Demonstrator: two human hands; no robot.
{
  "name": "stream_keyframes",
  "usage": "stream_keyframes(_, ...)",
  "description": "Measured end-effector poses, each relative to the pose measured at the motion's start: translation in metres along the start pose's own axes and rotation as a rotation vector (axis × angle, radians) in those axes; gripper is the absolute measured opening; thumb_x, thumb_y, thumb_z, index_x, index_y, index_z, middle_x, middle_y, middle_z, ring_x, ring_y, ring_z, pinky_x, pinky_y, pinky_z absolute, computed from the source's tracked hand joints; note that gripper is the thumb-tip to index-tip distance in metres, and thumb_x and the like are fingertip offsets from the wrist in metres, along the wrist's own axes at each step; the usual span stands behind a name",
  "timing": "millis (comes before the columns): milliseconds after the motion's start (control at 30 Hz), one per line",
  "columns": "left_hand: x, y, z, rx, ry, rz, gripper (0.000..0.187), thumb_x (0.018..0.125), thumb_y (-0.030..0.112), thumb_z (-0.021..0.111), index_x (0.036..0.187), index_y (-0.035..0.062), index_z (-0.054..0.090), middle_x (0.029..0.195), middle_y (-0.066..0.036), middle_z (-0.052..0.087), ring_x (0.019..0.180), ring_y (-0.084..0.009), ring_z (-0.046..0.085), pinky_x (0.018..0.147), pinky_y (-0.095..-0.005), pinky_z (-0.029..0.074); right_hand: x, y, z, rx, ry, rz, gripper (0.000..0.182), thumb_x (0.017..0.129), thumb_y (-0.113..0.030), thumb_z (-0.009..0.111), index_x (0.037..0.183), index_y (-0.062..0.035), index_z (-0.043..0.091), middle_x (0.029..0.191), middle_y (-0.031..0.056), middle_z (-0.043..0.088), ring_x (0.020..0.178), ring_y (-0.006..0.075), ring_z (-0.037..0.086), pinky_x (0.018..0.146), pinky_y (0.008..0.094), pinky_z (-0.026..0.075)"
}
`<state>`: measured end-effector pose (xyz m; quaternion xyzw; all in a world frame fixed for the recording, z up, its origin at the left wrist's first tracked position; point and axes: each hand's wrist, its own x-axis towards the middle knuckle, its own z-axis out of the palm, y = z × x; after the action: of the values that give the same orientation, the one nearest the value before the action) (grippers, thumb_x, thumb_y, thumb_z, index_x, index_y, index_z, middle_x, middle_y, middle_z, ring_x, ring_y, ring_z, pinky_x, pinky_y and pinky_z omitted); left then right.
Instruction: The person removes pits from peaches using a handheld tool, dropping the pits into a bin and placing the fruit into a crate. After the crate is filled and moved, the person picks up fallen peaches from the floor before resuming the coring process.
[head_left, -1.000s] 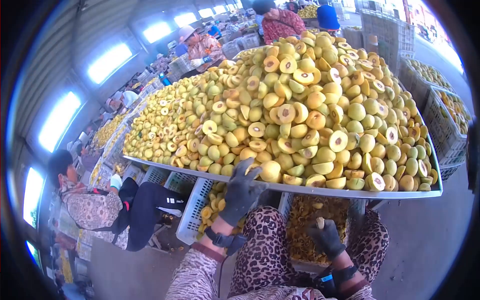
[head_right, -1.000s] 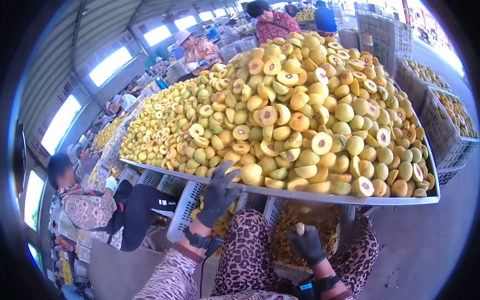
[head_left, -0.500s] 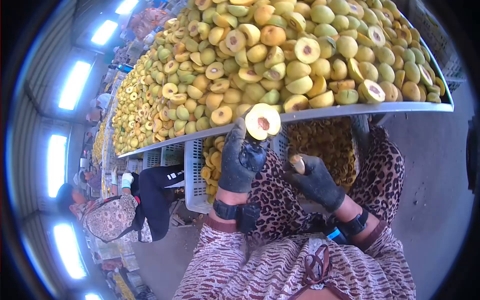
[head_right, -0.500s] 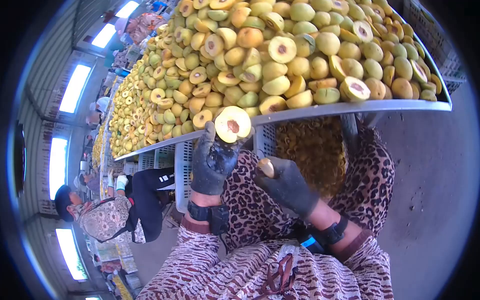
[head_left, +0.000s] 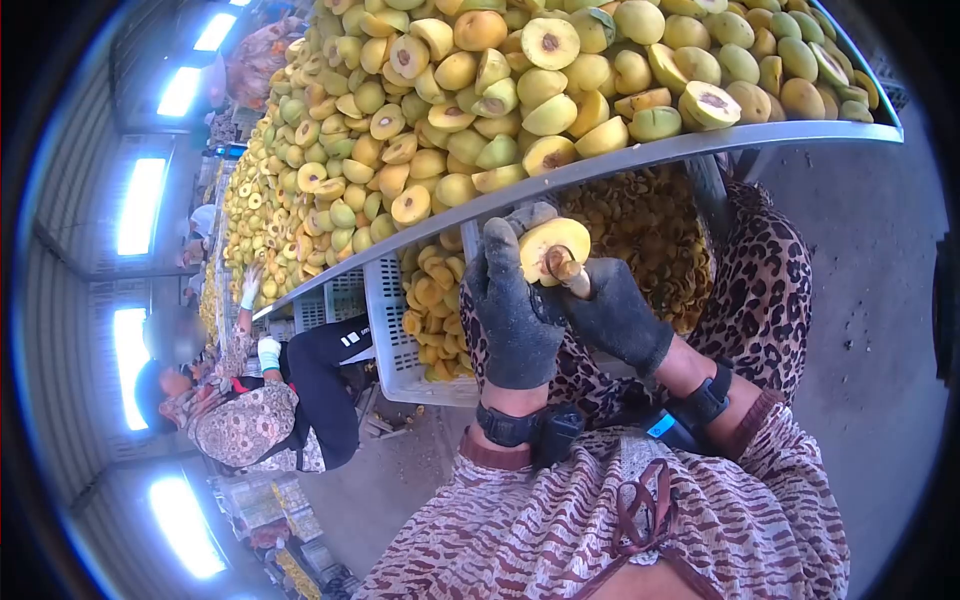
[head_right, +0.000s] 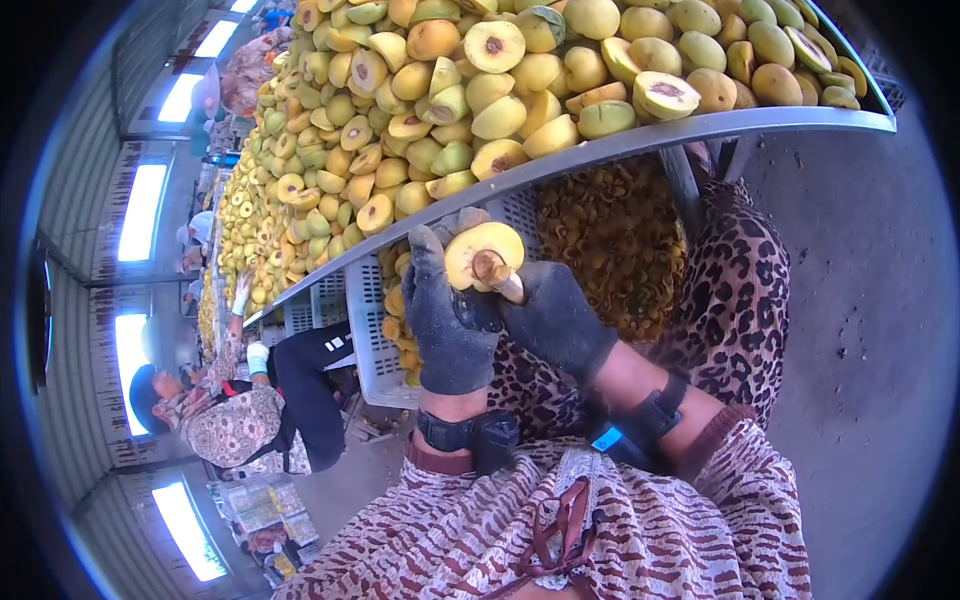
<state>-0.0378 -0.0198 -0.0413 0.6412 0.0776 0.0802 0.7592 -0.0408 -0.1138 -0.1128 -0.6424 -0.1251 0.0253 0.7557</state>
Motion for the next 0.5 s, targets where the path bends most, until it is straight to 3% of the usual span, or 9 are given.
stream_keyframes(67, 0.002, -0.005, 0.006, -0.039, 0.021, 0.002, 0.047, 0.104, 0.042, 0.044, 0.113, -0.002, 0.06, 0.107, -0.012, 0.063, 0.094, -0.0186, 0.063, 0.08, -0.0319, 0.056, 0.0, 0.0, -0.004, -0.108, 0.023, -0.093, 0.022, 0.088, -0.016, 0.069, 0.096, 0.0035, 0.068, 0.072, 0.0101, 0.069, 0.067, 0.0103, 0.063, 0.061, 0.0315, 0.051)
stream_keyframes(133, 0.002, -0.004, 0.01, -0.078, 0.045, 0.013, 0.047, 0.103, 0.043, 0.045, 0.112, -0.0015, 0.06, 0.106, -0.011, 0.063, 0.094, -0.0181, 0.063, 0.078, -0.0307, 0.056, 0.0, -0.009, -0.007, 0.024, -0.038, 0.091, 0.02, 0.089, -0.016, 0.068, 0.095, 0.0037, 0.067, 0.073, 0.0128, 0.069, 0.067, 0.0117, 0.063, 0.062, 0.0316, 0.051)
stream_keyframes(200, 0.001, -0.002, 0.013, 0.126, 0.013, 0.042, 0.046, 0.103, 0.043, 0.046, 0.11, -0.0009, 0.06, 0.105, -0.011, 0.063, 0.092, -0.0174, 0.062, 0.078, -0.0299, 0.056, -0.001, -0.006, -0.007, 0.082, -0.048, 0.141, 0.021, 0.089, -0.016, 0.068, 0.094, 0.0036, 0.067, 0.073, 0.0126, 0.068, 0.068, 0.0123, 0.063, 0.064, 0.0319, 0.051)
stream_keyframes(267, 0.002, -0.009, 0.016, 0.074, 0.026, 0.065, 0.047, 0.103, 0.043, 0.044, 0.107, -0.0008, 0.06, 0.102, -0.01, 0.063, 0.088, -0.0163, 0.063, 0.076, -0.029, 0.056, -0.002, -0.005, -0.009, 0.14, -0.049, 0.195, 0.021, 0.089, -0.017, 0.069, 0.094, 0.0036, 0.067, 0.073, 0.0123, 0.068, 0.069, 0.0129, 0.064, 0.065, 0.0321, 0.051)
stream_keyframes(333, 0.003, -0.011, 0.016, 0.031, 0.006, 0.093, 0.039, 0.104, 0.032, 0.047, 0.092, -0.0015, 0.063, 0.093, -0.009, 0.067, 0.086, -0.016, 0.064, 0.08, -0.0311, 0.054, 0.0, -0.007, -0.014, 0.427, -0.194, 0.276, 0.024, 0.089, -0.017, 0.069, 0.104, 0.0015, 0.065, 0.085, 0.0083, 0.07, 0.079, 0.012, 0.064, 0.071, 0.0311, 0.051)
stream_keyframes(467, 0.004, -0.013, 0.011, 0.175, -0.202, 0.261, 0.032, 0.101, 0.026, 0.055, 0.087, -0.0018, 0.063, 0.083, -0.007, 0.065, 0.078, -0.0149, 0.065, 0.074, -0.0292, 0.053, -0.008, -0.026, -0.023, 0.356, -0.334, 0.227, 0.031, 0.09, -0.016, 0.069, 0.117, -0.001, 0.061, 0.101, 0.0048, 0.069, 0.09, 0.0101, 0.062, 0.078, 0.0291, 0.051)
stream_keyframes(500, 0.002, -0.014, 0.012, 0.171, -0.245, 0.286, 0.029, 0.1, 0.023, 0.055, 0.087, -0.0015, 0.064, 0.079, -0.006, 0.065, 0.076, -0.015, 0.065, 0.072, -0.0286, 0.053, -0.009, -0.012, -0.026, 0.12, -0.466, 0.038, 0.031, 0.092, -0.016, 0.065, 0.118, -0.0024, 0.059, 0.102, 0.0042, 0.067, 0.092, 0.0103, 0.062, 0.08, 0.0285, 0.05)
